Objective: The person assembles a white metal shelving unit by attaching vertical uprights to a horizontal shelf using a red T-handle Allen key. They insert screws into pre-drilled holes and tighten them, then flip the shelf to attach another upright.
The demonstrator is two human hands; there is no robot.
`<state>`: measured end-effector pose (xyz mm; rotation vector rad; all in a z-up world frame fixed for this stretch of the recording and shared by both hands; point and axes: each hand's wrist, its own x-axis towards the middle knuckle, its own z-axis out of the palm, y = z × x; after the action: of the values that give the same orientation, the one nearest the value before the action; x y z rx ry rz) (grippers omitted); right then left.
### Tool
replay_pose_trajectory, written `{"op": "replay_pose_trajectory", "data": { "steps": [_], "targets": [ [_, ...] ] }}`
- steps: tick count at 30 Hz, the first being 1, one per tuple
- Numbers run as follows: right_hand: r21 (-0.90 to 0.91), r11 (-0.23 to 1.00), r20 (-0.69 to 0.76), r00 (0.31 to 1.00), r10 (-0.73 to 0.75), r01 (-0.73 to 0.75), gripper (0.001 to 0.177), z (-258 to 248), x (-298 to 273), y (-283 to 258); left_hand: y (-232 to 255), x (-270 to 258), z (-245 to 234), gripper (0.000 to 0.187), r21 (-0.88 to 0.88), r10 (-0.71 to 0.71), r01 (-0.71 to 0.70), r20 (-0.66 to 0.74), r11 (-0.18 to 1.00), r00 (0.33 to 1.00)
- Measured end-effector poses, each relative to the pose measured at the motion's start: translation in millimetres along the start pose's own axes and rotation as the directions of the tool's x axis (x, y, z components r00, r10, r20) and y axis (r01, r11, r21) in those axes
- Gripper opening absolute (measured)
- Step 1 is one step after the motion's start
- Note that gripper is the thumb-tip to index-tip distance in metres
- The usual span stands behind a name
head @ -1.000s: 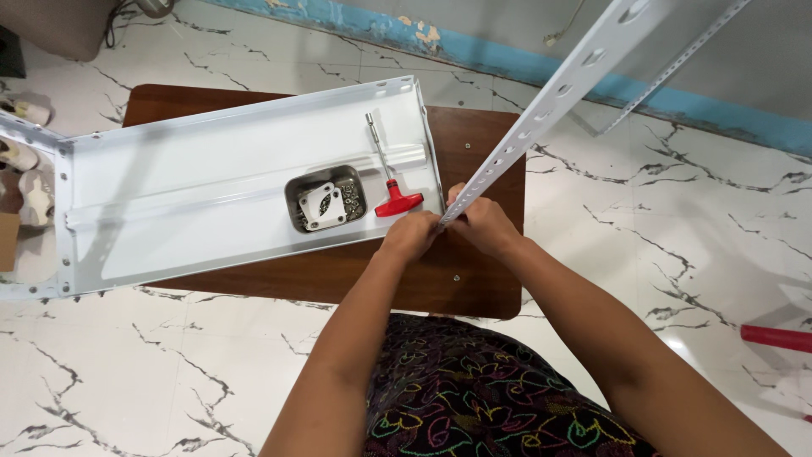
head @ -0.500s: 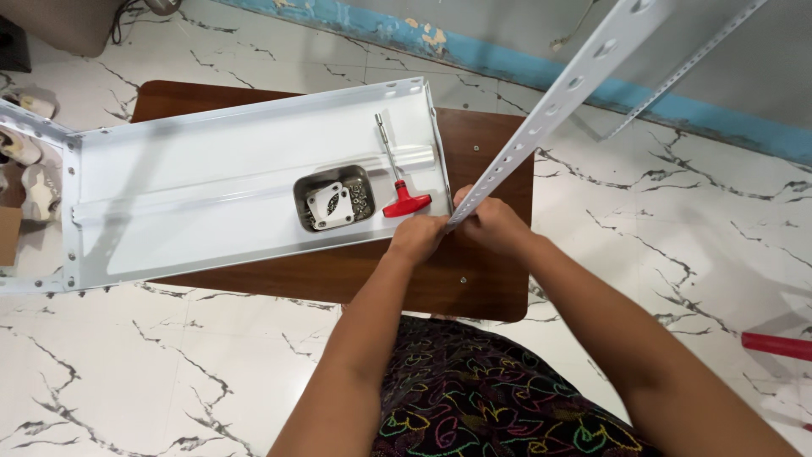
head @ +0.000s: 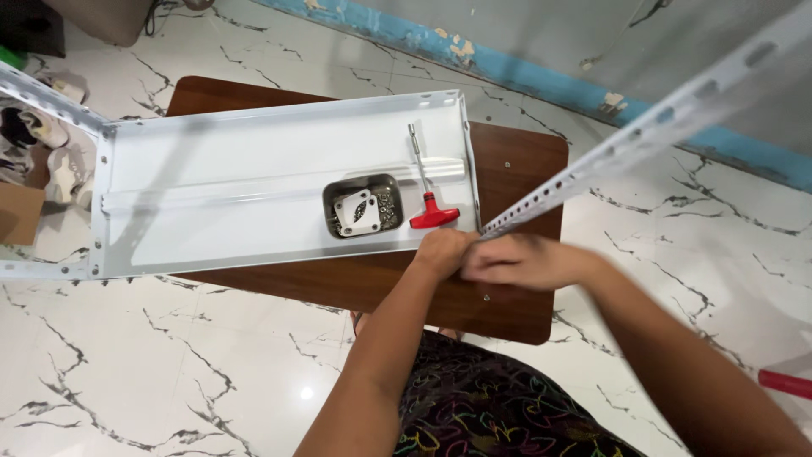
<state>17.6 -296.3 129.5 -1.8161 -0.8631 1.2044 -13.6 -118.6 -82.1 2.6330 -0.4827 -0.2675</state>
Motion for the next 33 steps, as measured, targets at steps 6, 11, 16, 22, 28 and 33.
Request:
{"op": "replay_pose_trajectory", "data": {
  "steps": [6,11,16,22,28,33],
  "targets": [
    [-0.172,0.984,-0.510,0.859,-0.053,-0.041,0.049,36.2,157.6,2.3,-13.2,10.6,34.6,0.034,-0.432,-0.213,0.103,-0.215,0.896,0.953],
    [-0.291,0.902,-0.578,0.809,0.101,-0.320,0.056,37.1,223.0,50.6,-8.3,8.1,15.7,0.030,-0.253,-0.112,0.067,-0.171,0.965,0.979],
    [-0.251,0.860,-0.598,0.770,0.224,-0.445,0.045,44.2,243.7,77.9,-2.4,7.9,-6.3,0.027,-0.130,-0.060,0.045,-0.118,0.990,0.991],
    [-0.283,0.872,-0.602,0.782,0.164,-0.400,0.032,40.2,221.3,44.2,-1.6,7.3,-8.2,0.023,-0.129,-0.049,0.036,-0.097,0.991,0.994],
    [-0.059,0.990,-0.652,0.756,0.057,-0.126,0.034,48.8,111.5,-22.9,-12.2,5.8,-2.4,0.020,-0.343,-0.039,-0.032,-0.197,0.939,0.980],
    [0.244,0.952,-0.549,0.783,0.294,-0.186,0.042,68.2,20.7,-49.1,-45.7,-25.7,-3.9,0.019,-0.167,-0.062,0.042,-0.121,0.985,0.991]
  ]
}}
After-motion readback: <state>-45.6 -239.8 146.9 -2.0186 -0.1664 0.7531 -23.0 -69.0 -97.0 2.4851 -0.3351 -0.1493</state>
